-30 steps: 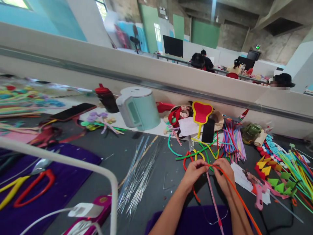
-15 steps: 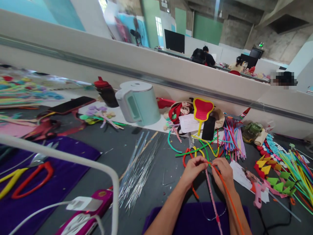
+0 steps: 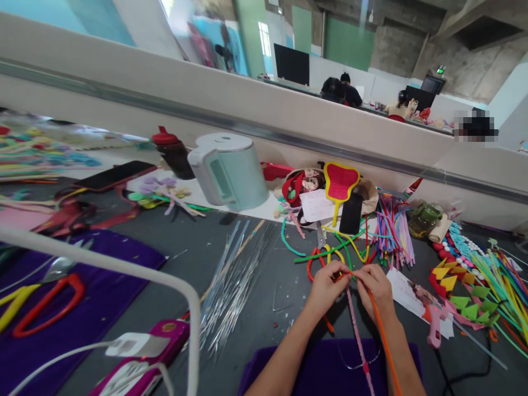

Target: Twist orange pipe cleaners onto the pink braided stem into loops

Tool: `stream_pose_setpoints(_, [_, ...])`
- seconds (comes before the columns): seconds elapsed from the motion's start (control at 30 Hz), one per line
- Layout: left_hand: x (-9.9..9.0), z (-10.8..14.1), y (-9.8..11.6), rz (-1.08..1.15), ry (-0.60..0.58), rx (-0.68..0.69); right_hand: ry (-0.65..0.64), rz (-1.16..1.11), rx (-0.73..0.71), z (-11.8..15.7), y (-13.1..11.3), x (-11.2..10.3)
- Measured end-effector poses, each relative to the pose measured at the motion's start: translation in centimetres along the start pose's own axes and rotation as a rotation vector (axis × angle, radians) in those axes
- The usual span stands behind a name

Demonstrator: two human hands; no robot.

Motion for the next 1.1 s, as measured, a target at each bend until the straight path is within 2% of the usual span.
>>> stream_pose_setpoints(0.07, [0.0, 0.0, -0.1, 0.007, 0.001, -0.010, -0.005, -0.009, 0.015, 0.0, 0.0, -0.1])
stream_pose_setpoints(0.17, [0.1, -0.1, -0.5, 0.104, -0.017, -0.095, -0.004, -0.018, 0.040, -0.2, -0.2, -0.3])
stream_pose_setpoints(0.3, [0.2, 0.0, -0.8, 0.203, -0.015, -0.194, 0.008, 0.071, 0.057, -0.2, -0.3, -0.3])
stream_pose_setpoints(0.53, [0.2, 0.0, -0.7, 0.252, 0.018, -0.230, 0.038, 0.112, 0.062, 0.0, -0.3, 0.2])
stream_pose_setpoints(0.83, [0.3, 0.1, -0.9, 0.195, 0.024, -0.186, -0.031, 0.056, -0.019, -0.1, -0.7, -0.1])
stream_pose_setpoints(1.1, [0.1, 0.2, 0.4, -0.007, 0.046, -0.001, -0.015, 0.034, 0.000, -0.3, -0.8, -0.4])
Point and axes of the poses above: each hand's wrist, its own z-axis away from the middle knuckle, its own x-axis out of the palm, y = z × x, the point moved 2 cm from there along -z, towards the middle knuckle, and after that the axes turned 2 degrees about -z, right-handed, at the moved point
